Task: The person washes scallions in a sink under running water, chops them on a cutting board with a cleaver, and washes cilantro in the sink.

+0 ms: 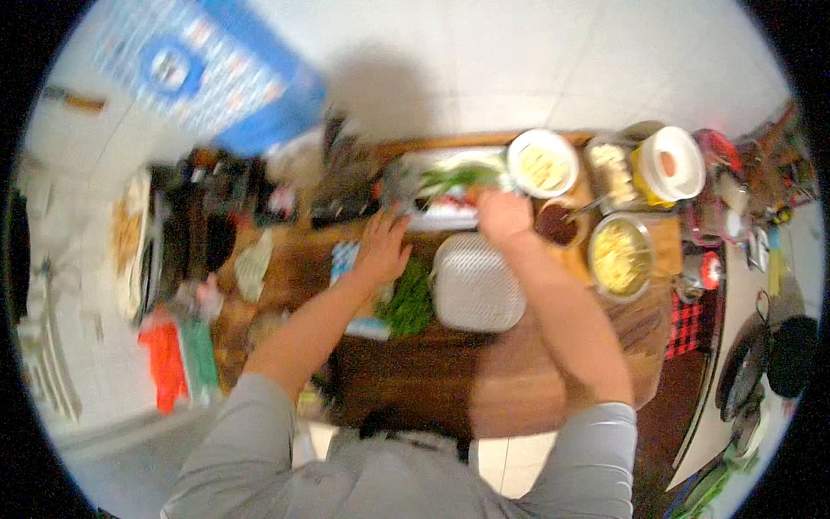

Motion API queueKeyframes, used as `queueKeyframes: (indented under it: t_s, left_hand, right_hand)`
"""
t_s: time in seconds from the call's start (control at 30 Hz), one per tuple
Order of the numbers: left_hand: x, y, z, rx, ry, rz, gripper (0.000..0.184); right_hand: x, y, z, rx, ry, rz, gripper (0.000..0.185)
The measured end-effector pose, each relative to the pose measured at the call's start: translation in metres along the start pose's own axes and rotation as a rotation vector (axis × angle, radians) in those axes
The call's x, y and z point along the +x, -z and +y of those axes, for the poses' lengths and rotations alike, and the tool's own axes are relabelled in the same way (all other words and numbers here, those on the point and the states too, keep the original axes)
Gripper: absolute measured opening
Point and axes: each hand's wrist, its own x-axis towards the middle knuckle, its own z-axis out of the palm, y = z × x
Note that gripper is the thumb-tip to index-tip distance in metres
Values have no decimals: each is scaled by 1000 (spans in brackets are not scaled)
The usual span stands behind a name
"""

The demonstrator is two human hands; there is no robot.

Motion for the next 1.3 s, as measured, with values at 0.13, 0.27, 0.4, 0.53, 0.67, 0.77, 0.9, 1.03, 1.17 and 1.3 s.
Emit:
queueKeyframes:
  t_s: [0.13, 0.27, 0.4, 0.53, 0.67, 0.77, 0.9, 1.03, 1.17, 1.3]
  left_hand:
    - [-80, 35, -46, -47, 12, 127, 19]
    - [-175, 72, -124, -63, 167, 238, 13]
    - [-264, 87, -175, -88, 245, 260, 12]
    - [-349, 66, -196, -205, 138, 131, 17]
    - [-414, 26, -188, -236, -18, 1, 22]
    - [-443, 12, -187, -194, -33, 15, 21]
    - [-440, -7, -207, -145, 101, 46, 24]
    - [-408, 13, -222, -194, 358, 57, 40]
    - [-419, 41, -228, -131, 393, -14, 66]
    - [-448, 33, -244, -60, 282, -16, 63]
  right_hand:
    - [-78, 15, -74, 264, 171, 200, 14]
    - [-143, -7, -174, 433, 304, 105, 20]
    - [-192, -35, -279, 391, 411, -91, 24]
    - [-231, -76, -364, 410, 444, -91, 23]
    - [-239, -118, -409, 196, 361, -43, 28]
    - [-239, -134, -422, 100, 254, -66, 40]
    - [-239, -128, -428, 173, 134, -110, 51]
    - [-239, -99, -438, 412, 78, 11, 52]
    - [-249, -78, -454, 767, 58, -60, 45]
    - [-268, -75, -475, 791, 169, -84, 42]
